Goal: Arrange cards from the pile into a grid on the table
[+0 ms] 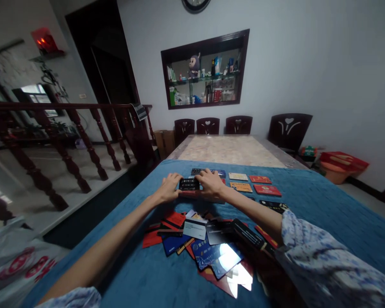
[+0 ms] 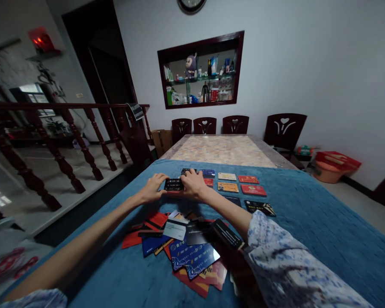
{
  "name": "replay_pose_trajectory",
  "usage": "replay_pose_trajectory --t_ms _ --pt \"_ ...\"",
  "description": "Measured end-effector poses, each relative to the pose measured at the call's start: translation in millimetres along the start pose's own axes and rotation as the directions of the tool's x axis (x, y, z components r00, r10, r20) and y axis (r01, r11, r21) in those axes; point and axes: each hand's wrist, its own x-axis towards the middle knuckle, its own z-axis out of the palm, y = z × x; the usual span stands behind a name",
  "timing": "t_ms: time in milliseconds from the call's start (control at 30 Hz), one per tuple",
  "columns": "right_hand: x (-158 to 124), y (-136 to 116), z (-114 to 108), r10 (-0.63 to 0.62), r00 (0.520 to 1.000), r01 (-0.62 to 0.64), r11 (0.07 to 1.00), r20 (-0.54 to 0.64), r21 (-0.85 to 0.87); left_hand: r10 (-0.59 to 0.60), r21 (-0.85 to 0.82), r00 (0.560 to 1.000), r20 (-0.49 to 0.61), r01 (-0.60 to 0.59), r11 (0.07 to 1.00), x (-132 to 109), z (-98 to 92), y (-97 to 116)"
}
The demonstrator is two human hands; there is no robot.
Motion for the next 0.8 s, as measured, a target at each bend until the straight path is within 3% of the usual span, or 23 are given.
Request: replay_pose_trajectory --t_ms 800 --pt "70 76 7 0.127 0.977 -0.124 0.992 0.17 -0.029 -0.036 0.075 0.991 0.126 0.026 0.997 126 18.7 -7"
